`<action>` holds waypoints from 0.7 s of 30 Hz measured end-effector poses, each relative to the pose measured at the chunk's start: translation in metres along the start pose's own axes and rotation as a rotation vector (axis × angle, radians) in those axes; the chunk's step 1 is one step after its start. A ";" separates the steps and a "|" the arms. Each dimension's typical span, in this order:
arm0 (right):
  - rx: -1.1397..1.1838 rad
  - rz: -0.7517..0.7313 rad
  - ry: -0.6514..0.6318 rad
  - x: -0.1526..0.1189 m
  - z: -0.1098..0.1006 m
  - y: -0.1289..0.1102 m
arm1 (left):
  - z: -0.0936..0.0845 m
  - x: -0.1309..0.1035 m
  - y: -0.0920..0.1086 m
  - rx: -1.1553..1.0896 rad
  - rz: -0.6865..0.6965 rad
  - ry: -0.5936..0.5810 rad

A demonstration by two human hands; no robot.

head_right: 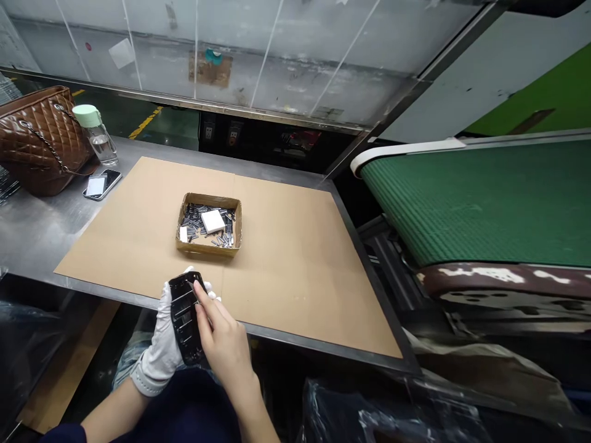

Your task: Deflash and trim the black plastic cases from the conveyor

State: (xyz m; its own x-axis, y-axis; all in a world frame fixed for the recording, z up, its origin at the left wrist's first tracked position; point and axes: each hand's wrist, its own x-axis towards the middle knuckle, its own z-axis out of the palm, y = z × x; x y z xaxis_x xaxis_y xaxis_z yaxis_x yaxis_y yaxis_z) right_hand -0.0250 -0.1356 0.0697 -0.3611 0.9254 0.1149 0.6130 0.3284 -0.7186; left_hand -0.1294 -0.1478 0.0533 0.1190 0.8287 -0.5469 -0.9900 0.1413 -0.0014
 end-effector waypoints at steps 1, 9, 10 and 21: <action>-0.005 -0.005 -0.001 0.000 0.000 0.001 | -0.002 0.001 0.000 -0.002 -0.001 -0.012; -0.017 -0.015 -0.016 0.001 0.002 0.008 | -0.017 0.007 0.000 0.027 -0.066 -0.101; -0.017 -0.015 -0.022 0.001 0.002 0.009 | -0.017 0.007 0.000 0.029 -0.063 -0.107; -0.002 -0.008 -0.090 0.002 -0.001 0.009 | -0.020 0.010 0.000 -0.020 -0.070 -0.107</action>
State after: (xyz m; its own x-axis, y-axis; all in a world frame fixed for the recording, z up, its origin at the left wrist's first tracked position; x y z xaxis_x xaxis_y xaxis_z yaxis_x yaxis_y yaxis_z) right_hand -0.0194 -0.1300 0.0640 -0.4277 0.9020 0.0589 0.6110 0.3365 -0.7166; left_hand -0.1293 -0.1506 0.0312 0.1940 0.8705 -0.4524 -0.9802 0.1904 -0.0538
